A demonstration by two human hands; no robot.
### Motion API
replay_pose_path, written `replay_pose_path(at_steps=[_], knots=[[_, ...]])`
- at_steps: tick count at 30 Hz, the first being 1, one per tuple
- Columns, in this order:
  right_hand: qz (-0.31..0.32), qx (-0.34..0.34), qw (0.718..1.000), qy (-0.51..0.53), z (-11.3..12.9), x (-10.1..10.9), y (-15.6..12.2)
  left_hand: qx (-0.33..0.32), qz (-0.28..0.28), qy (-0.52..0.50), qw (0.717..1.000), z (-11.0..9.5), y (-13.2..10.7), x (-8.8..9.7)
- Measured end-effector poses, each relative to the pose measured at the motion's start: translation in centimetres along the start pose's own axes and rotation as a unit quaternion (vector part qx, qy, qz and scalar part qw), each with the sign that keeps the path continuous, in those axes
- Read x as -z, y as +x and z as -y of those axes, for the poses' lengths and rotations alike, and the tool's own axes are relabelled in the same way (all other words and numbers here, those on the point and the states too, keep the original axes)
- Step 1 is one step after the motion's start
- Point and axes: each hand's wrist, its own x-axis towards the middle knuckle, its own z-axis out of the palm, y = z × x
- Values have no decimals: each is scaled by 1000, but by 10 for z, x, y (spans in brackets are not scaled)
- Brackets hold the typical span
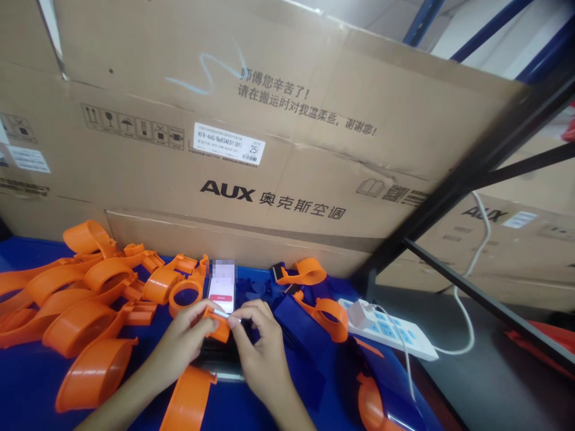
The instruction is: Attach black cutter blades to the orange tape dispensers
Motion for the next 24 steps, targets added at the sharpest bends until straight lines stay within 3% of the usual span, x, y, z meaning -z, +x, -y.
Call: replay_pose_path(at_steps=[4,12,15,18,20,22,24], knots=[[-36,-9,999,15,2,2,-1,-1,-27,-18,999,-3,0,10],[-101,18,995,18,20,6,-10,-34,-14,-51,998,-18,-13,12],[-164,-2,986,27,10,17,-6,-61,-49,-84,993,-28,-13,26],[-233,-26,972,16,-2,27,1,-62,-56,-201,976,-43,-11,45],[-188,-6,982,-11,-3,28,3,-37,-27,-274,961,-52,-12,54],[-55,44,997,-43,2,22,2,-23,-18,-323,946,-57,-13,59],[107,103,985,-84,9,13,-2,-20,-40,-356,933,-58,-14,63]])
